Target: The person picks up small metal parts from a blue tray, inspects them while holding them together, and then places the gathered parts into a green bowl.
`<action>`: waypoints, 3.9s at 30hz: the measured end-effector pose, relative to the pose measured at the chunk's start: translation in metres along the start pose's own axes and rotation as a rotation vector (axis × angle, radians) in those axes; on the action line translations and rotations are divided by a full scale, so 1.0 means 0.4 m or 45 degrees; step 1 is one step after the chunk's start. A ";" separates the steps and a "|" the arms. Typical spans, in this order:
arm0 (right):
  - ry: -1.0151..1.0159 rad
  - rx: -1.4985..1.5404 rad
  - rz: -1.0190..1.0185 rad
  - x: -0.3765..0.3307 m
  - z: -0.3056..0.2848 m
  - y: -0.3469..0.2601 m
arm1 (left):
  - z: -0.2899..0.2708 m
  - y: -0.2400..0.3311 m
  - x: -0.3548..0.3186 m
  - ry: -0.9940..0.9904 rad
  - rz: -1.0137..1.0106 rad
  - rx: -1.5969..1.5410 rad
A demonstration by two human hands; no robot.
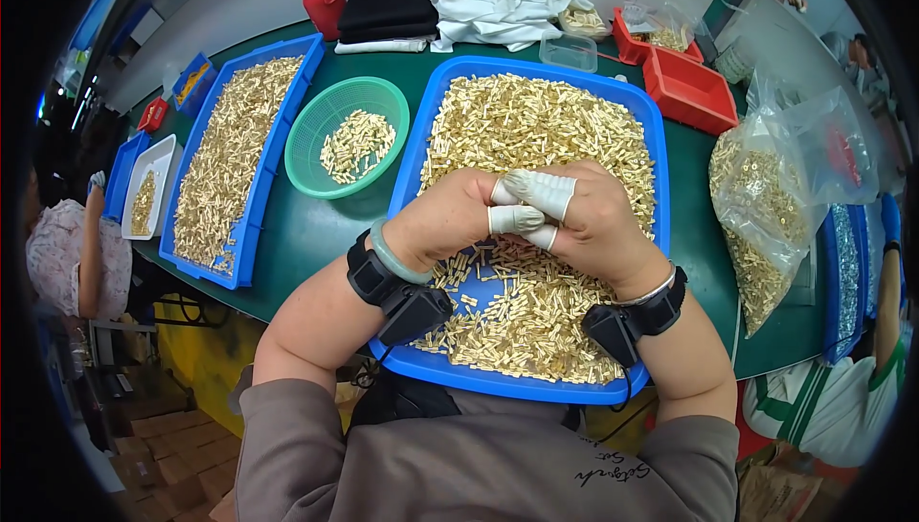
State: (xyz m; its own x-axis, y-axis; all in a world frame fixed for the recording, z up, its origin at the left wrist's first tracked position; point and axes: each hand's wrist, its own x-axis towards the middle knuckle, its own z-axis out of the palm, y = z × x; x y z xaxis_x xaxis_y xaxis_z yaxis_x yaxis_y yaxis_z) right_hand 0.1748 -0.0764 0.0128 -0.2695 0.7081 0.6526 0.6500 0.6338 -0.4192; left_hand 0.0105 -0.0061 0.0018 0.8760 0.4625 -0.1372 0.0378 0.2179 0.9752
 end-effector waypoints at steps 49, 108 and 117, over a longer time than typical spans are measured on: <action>-0.010 0.939 0.846 -0.017 -0.016 -0.002 | 0.032 0.032 0.008 0.408 0.951 1.120; 0.302 0.979 0.879 -0.016 -0.005 0.014 | 0.004 0.012 -0.003 0.262 0.404 0.816; 0.295 0.950 0.850 -0.018 -0.004 0.017 | 0.004 0.011 0.006 0.261 0.644 0.890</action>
State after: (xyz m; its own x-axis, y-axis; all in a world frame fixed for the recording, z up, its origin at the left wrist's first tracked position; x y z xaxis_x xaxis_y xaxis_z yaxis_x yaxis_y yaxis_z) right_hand 0.1823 -0.0775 0.0064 0.1802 0.9598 0.2150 -0.0112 0.2206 -0.9753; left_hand 0.0136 -0.0052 0.0060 0.7663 0.5209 0.3761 0.0134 -0.5982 0.8012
